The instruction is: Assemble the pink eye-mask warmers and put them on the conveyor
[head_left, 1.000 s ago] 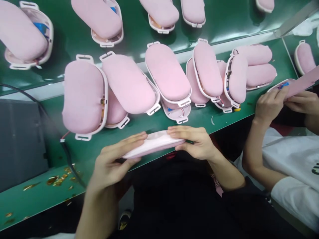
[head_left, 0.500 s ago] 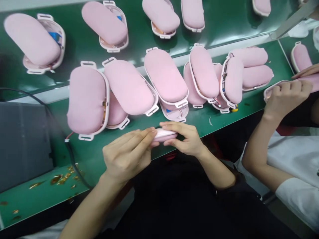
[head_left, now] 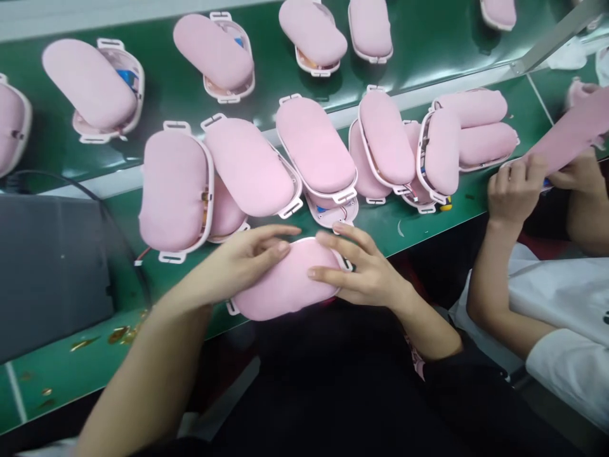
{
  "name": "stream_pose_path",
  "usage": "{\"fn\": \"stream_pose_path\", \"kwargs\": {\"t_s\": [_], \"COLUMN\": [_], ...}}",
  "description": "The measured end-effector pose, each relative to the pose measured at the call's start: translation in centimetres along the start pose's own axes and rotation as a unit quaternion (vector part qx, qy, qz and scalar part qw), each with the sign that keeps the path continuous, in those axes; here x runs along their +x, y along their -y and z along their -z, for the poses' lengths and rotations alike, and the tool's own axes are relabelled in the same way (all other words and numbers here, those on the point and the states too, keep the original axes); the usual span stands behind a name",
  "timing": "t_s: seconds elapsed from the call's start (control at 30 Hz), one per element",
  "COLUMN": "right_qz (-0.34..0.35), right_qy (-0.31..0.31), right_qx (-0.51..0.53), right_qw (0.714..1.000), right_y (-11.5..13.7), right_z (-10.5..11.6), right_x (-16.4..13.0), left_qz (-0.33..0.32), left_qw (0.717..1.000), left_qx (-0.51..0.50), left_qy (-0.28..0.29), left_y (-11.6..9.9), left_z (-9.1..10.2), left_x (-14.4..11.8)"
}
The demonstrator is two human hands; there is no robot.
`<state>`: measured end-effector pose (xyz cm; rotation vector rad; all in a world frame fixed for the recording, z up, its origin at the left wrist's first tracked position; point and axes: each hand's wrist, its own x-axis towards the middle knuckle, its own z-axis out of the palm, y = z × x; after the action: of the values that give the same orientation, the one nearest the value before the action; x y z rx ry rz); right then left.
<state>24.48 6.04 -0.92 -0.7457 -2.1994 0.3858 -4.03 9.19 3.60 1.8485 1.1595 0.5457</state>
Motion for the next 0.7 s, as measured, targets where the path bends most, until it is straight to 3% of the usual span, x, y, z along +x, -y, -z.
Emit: {"fn": "stream_pose_path", "kwargs": {"t_s": [0.07,0.17,0.27,0.37,0.43,0.57,0.7], "right_qz": [0.006,-0.028,-0.075,-0.092,-0.079,-0.043,-0.075], "right_qy": [-0.016,-0.025,-0.068,-0.119,-0.129,-0.116,0.008], "right_qx": [-0.008,0.08,0.166,0.181,0.182,0.18,0.021], "right_qw": [1.0,0.996,0.981,0.972,0.972,0.976,0.997], "right_y": [0.1,0.6,1.8,2.8,2.8,2.0,3.2], "right_z": [0.3,-0.1,-1.0,-1.7,-1.8,-0.6,1.2], "right_x": [-0.2,-0.1,0.3,0.3,0.1,-0.3,0.6], "left_qz": [-0.027,-0.139,-0.193,-0.213,-0.216,-0.186,-0.189], "left_qw": [0.998,0.973,0.948,0.925,0.92,0.959,0.96], "left_qx": [0.047,0.185,0.232,0.239,0.248,0.179,0.122], "left_qy": [0.017,-0.011,-0.101,-0.202,-0.211,-0.12,-0.166], "left_y": [-1.0,-2.9,-3.9,-3.7,-3.1,-1.3,-0.8], "left_z": [-0.1,-1.9,-4.6,-6.4,-6.3,-3.8,-3.0], "left_x": [-0.7,-3.1,-5.1,-5.8,-5.9,-6.5,-7.5]}}
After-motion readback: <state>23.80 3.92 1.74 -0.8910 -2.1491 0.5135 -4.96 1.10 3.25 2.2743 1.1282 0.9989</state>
